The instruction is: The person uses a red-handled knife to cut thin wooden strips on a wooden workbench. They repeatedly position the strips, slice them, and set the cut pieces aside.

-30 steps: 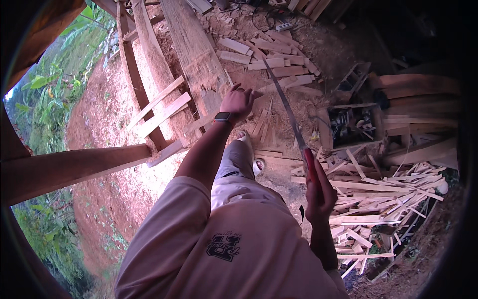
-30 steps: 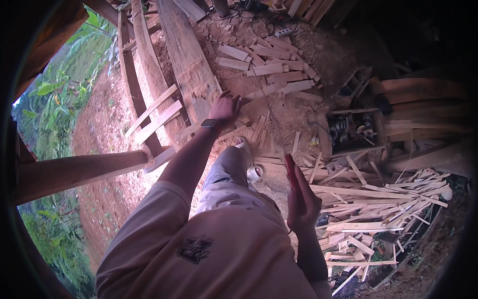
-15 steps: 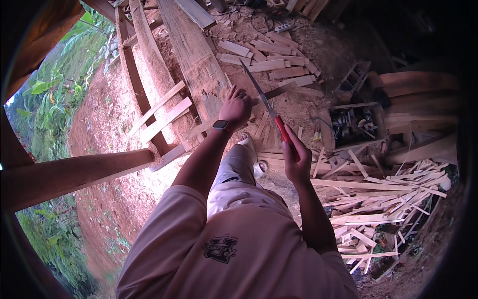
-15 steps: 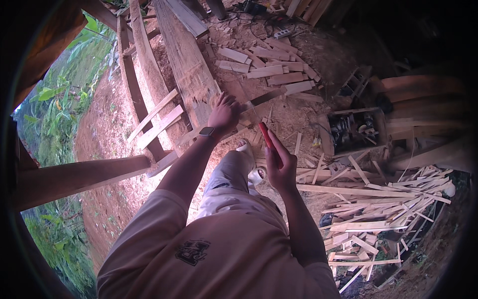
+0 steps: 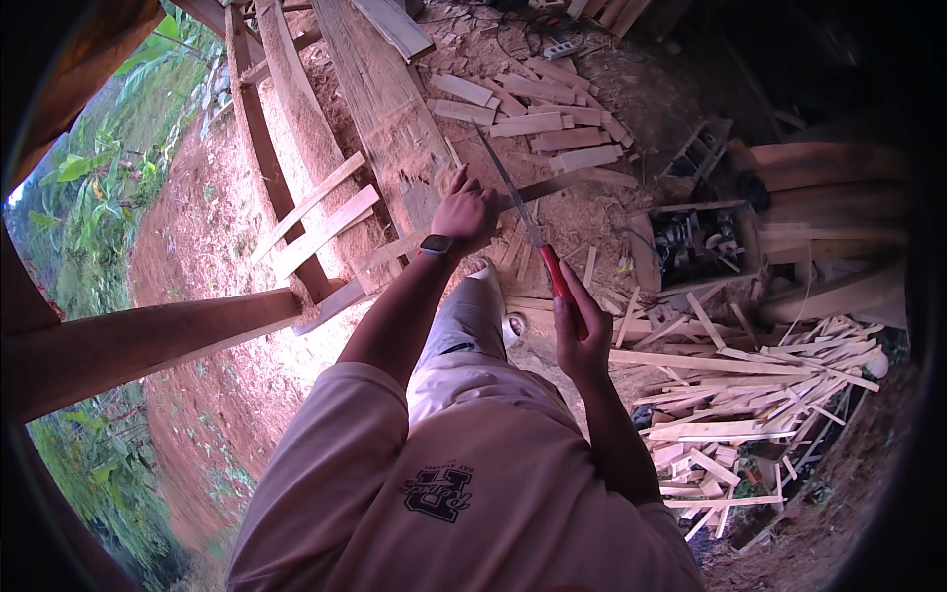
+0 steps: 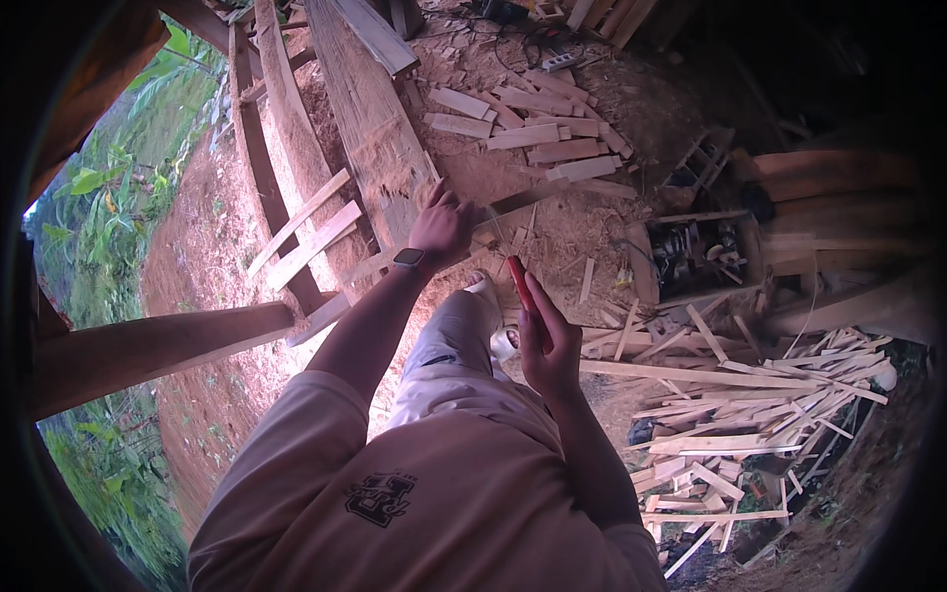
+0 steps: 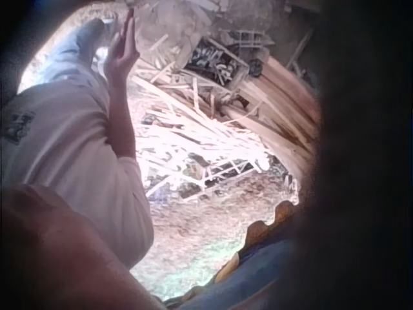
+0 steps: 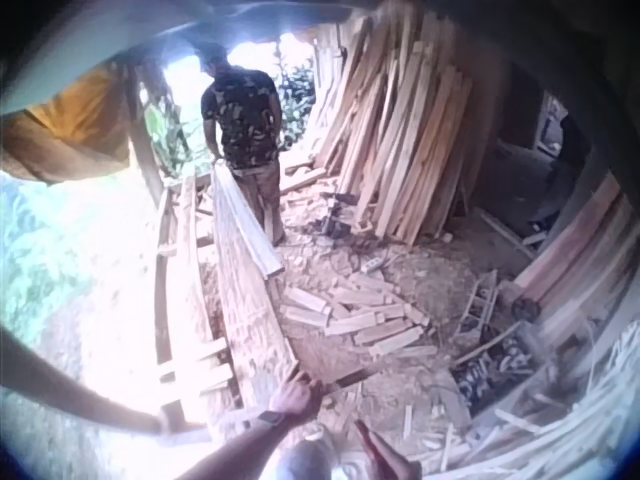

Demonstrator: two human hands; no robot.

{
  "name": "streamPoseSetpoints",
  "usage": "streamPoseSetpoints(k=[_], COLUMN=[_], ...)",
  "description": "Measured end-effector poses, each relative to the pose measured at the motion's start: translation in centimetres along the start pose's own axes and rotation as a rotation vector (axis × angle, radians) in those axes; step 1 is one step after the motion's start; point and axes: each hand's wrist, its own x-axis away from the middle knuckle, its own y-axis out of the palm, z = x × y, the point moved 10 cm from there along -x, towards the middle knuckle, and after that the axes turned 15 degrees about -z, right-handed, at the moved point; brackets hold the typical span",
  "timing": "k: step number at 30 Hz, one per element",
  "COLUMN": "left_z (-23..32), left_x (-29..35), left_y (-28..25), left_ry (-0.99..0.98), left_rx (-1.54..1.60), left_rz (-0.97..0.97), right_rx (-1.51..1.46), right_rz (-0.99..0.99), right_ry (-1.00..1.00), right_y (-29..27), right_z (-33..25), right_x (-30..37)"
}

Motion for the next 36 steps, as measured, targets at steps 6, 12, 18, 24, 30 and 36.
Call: streamPoseSetpoints(k=[6, 12, 18, 24, 30, 36], left_z=[-0.2, -0.3, -0.1, 0.0, -0.4, 0.0], left_x=[0.0, -0.4, -0.2, -0.3, -0.3, -0.3], left_y=[0.3, 0.7, 0.5, 0.4, 0.7, 0.0], left_ry=[-0.021, -0.044, -0.043, -0.054, -0.062, -0.045], left_rx=[-0.001, 0.01, -0.007, 0.005, -0.003, 0.014], left_rz=[0.017, -0.015, -0.045, -0.032, -0.026, -0.009], right_rx=[0.013, 0.065, 0.07, 0.059, 0.038, 0.03], right_rz=[-0.043, -0.08, -0.063, -0.032, -0.006, -0.023], right_ry=[0.05, 0.088, 0.097, 0.05, 0.012, 0.044], right_y=[-0.5, -0.6, -0.4, -0.6, -0.7, -0.8], right_z=[-0.4, -0.9, -1.2, -0.9, -1.0, -0.3], right_x=[0.0, 1.0, 1.3, 1.2, 0.9, 0.9])
